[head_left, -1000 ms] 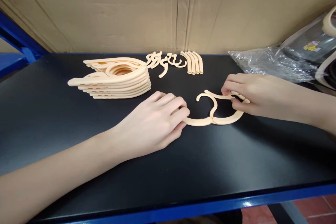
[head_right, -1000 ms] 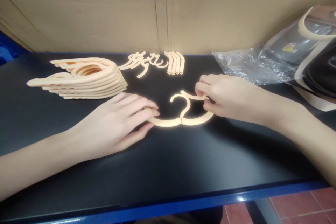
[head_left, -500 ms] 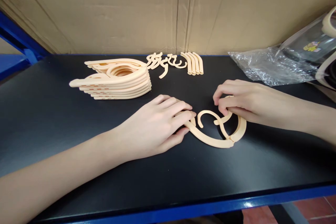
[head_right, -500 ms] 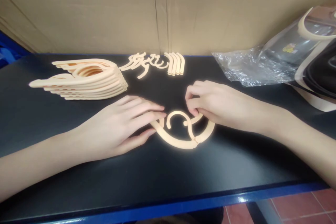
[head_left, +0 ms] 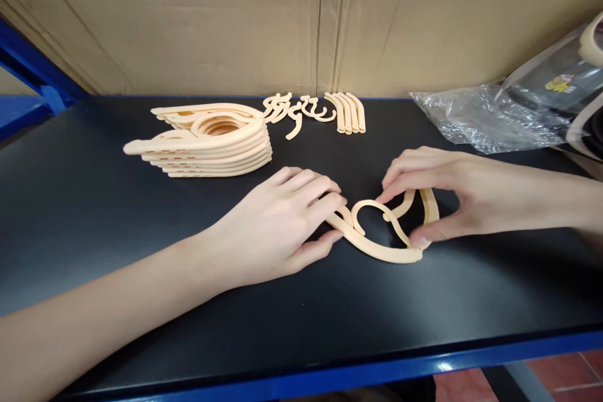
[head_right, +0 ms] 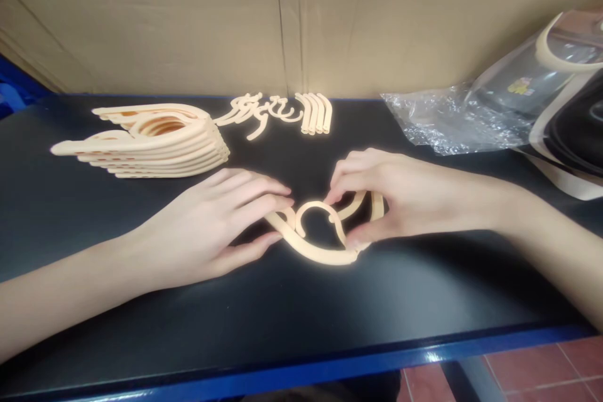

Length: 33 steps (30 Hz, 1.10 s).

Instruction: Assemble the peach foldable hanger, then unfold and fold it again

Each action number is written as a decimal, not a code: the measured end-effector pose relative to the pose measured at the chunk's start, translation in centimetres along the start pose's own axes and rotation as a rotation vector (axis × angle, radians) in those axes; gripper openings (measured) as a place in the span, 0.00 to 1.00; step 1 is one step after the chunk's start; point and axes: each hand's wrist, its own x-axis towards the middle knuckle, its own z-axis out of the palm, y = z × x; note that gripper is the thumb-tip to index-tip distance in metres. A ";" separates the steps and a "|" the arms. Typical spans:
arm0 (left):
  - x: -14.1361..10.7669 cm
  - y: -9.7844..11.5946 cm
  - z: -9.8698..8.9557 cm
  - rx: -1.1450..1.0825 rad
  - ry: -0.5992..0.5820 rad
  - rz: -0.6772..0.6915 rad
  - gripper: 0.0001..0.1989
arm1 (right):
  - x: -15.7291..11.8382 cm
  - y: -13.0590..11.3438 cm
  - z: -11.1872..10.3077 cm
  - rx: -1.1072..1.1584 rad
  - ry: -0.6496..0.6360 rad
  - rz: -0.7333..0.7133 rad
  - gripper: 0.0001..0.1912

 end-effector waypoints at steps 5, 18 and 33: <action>0.1 0.0 0.0 0.006 0.002 0.000 0.11 | -0.3 0.5 -0.3 0.032 -0.045 -0.001 0.26; 0.0 -0.3 0.0 0.001 -0.001 -0.013 0.10 | -0.4 -0.5 0.8 0.015 -0.007 -0.022 0.12; -0.1 0.0 0.0 0.019 -0.020 0.017 0.11 | 0.2 0.9 1.0 -0.306 0.171 -0.124 0.11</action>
